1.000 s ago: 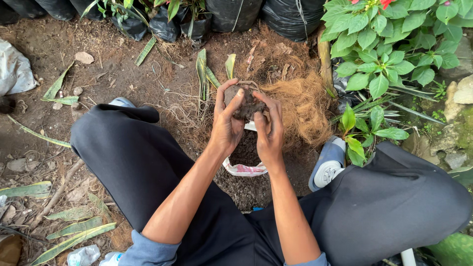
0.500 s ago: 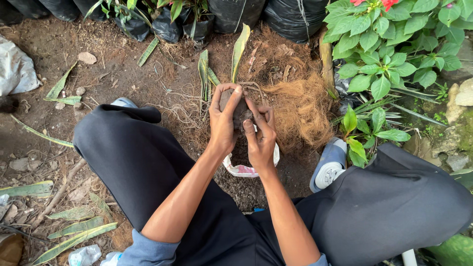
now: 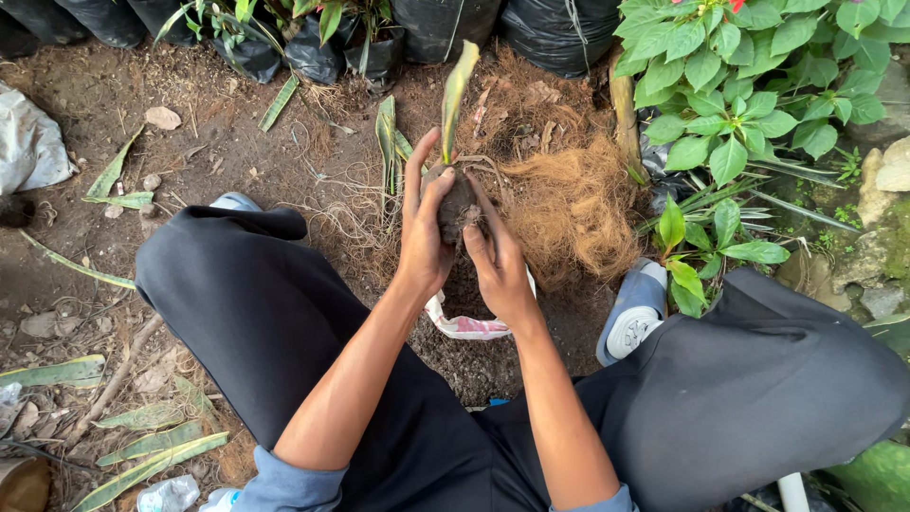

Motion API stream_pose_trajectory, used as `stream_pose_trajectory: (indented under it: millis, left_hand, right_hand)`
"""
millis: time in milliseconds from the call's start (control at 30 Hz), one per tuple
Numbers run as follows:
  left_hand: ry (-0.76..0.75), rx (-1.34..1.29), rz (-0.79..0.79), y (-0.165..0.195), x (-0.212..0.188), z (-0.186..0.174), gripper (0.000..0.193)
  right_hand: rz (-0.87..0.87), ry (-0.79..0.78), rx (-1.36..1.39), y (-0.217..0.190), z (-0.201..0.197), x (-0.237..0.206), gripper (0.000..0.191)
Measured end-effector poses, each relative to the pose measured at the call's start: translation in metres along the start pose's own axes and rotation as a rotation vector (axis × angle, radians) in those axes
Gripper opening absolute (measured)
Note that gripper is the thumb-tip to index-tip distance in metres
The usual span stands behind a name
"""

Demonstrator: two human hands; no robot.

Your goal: The person sits on the ground and uses their hands to pack soil around the base of a plant cutting. They repeatedly add soil from a nearby bag and press it firmly around the stem to form a compact root ball.

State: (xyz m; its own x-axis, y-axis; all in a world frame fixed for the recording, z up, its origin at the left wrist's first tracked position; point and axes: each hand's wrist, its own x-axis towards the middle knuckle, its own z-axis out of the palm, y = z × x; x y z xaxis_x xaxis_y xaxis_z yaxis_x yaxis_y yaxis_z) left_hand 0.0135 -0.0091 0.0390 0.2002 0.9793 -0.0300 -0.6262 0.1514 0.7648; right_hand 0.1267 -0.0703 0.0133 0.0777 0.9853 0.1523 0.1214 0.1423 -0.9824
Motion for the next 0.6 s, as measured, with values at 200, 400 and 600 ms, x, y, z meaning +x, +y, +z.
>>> stream_pose_trajectory:
  millis: [200,400,600]
  left_hand:
    - [-0.057,0.290,0.006,-0.009,0.008,-0.008,0.058]
    - [0.015,0.051,-0.148,-0.015,0.008,-0.007,0.053]
    - [0.044,0.054,-0.119,-0.015,0.004,-0.007,0.045]
  right_hand:
    - [-0.207,0.063,0.179,-0.009,0.001,0.002,0.070]
    - [-0.221,0.095,-0.023,-0.018,-0.002,-0.001,0.073]
    - [-0.251,0.122,-0.025,-0.015,0.005,-0.004,0.066]
